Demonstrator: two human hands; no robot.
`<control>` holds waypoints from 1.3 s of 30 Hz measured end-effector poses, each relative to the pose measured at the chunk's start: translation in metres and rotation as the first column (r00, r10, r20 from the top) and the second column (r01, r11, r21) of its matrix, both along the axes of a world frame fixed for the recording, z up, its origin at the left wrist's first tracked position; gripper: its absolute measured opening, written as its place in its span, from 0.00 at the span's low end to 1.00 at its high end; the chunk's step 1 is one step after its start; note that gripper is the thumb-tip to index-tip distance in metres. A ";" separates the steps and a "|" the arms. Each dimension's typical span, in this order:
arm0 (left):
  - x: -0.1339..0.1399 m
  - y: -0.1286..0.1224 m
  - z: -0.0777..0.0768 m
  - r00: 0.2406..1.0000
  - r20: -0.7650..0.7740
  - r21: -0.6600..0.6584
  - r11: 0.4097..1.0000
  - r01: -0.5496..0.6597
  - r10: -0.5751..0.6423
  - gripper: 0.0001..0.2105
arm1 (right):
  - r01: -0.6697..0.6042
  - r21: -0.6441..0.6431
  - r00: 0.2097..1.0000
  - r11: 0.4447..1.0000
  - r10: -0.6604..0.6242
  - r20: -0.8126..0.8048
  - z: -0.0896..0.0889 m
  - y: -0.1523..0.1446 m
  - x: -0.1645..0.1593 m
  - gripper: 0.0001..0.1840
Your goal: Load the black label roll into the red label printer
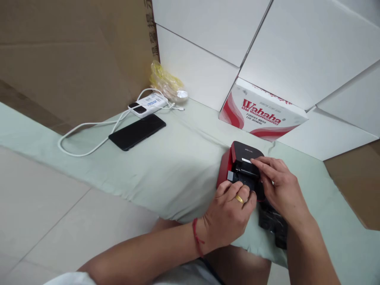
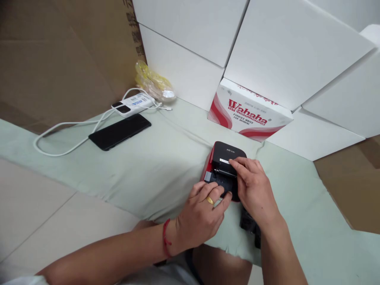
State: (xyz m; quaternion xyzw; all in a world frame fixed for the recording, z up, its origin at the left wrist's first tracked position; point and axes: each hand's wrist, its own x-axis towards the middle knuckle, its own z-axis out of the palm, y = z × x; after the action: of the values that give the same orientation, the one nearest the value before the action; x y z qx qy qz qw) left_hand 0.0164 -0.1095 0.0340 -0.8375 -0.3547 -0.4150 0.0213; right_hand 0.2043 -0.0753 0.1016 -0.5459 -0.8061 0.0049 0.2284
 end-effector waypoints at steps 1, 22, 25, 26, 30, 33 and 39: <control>0.000 0.000 -0.002 1.000 0.002 0.002 1.000 0.002 -0.002 0.13 | -0.015 -0.020 1.000 1.000 0.014 -0.007 -0.005 -0.003 0.002 0.25; -0.039 0.046 -0.005 0.838 0.545 -0.395 0.877 0.274 -0.017 0.27 | -0.119 0.131 0.986 0.984 0.132 -0.097 -0.044 -0.086 -0.012 0.37; -0.036 0.071 -0.009 0.695 0.718 -0.588 0.569 0.575 0.039 0.44 | -0.093 0.147 0.992 0.985 0.104 -0.074 -0.047 -0.093 -0.015 0.38; -0.034 0.078 -0.011 0.637 0.769 -0.584 0.464 0.666 0.054 0.48 | -0.092 0.150 0.992 0.984 0.104 -0.075 -0.047 -0.093 -0.016 0.38; -0.022 0.094 -0.018 0.444 0.891 -0.454 0.198 0.869 0.094 0.60 | -0.092 0.135 0.989 0.987 0.106 -0.100 -0.045 -0.090 -0.018 0.36; -0.014 0.100 -0.025 0.337 0.929 -0.355 0.116 0.928 0.152 0.63 | -0.087 0.131 0.988 0.988 0.103 -0.119 -0.044 -0.089 -0.017 0.34; -0.010 0.104 -0.037 0.303 0.939 -0.325 0.133 0.936 0.163 0.62 | -0.086 0.137 0.980 0.987 0.109 -0.167 -0.046 -0.087 -0.013 0.34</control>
State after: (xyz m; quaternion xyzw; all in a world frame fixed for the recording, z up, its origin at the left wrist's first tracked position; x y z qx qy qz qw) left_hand 0.0061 -0.0050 -0.0034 -0.4119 -0.1679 -0.4514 -0.7736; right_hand 0.1913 -0.1627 0.0556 -0.4873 -0.8074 0.0119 0.3323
